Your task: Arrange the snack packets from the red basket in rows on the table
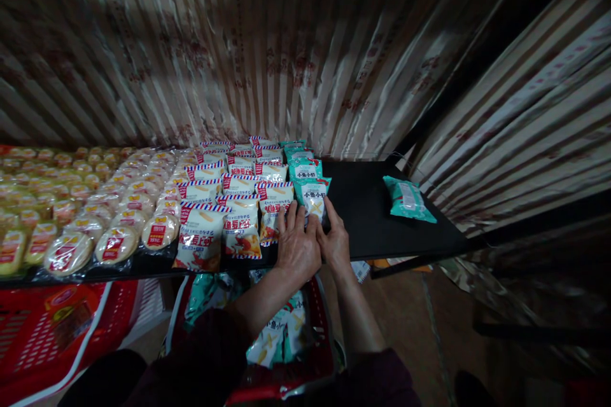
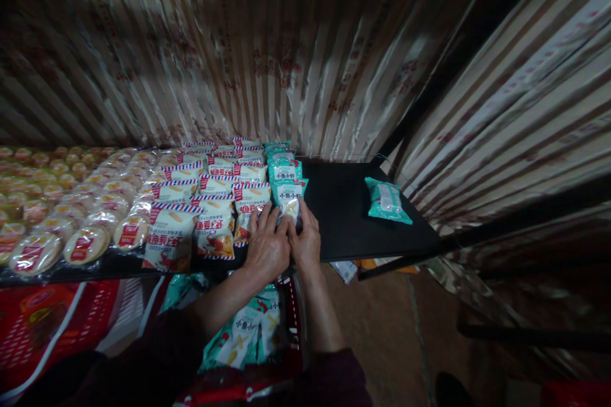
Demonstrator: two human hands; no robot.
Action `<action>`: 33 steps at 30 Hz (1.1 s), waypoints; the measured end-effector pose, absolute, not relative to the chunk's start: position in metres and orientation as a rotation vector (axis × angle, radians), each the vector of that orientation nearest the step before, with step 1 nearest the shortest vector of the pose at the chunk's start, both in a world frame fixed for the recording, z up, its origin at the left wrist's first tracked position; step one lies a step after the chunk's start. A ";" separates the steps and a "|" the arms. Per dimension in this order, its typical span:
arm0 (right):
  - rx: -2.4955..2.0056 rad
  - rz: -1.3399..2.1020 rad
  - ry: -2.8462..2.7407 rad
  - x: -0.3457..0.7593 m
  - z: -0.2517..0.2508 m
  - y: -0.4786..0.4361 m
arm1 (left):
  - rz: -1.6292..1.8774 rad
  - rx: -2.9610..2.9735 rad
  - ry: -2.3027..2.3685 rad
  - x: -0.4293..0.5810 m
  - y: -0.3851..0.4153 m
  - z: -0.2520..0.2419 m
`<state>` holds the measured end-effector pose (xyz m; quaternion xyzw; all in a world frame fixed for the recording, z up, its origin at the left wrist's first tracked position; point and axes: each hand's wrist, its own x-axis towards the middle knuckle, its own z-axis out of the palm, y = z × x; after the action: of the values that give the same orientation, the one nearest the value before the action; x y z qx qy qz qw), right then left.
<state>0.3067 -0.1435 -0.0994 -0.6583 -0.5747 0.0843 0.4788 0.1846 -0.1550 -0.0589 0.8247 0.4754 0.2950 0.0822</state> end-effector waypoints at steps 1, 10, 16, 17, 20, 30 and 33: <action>-1.613 0.197 -1.395 0.307 -0.099 -0.144 | 0.892 2.465 1.425 0.185 -0.155 -0.060; -1.573 0.102 -1.478 0.304 -0.096 -0.143 | 0.810 2.531 1.422 0.179 -0.155 -0.062; -1.584 0.061 -1.476 0.303 -0.097 -0.145 | 0.809 2.566 1.455 0.179 -0.156 -0.068; -1.577 0.043 -1.478 0.303 -0.097 -0.145 | 0.821 2.572 1.457 0.180 -0.156 -0.069; -1.550 -0.022 -1.489 0.302 -0.093 -0.147 | 0.856 2.596 1.442 0.178 -0.158 -0.070; -1.395 -0.272 -1.457 0.293 -0.079 -0.160 | 0.859 2.569 1.363 0.158 -0.190 -0.082; -1.334 -0.296 -1.510 0.286 -0.075 -0.166 | 0.837 2.552 1.364 0.145 -0.204 -0.086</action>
<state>0.2860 -0.1662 -0.0754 -0.5577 -0.6310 -0.1239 0.5248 0.1448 -0.2037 -0.0861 0.8455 0.4517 0.2773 0.0645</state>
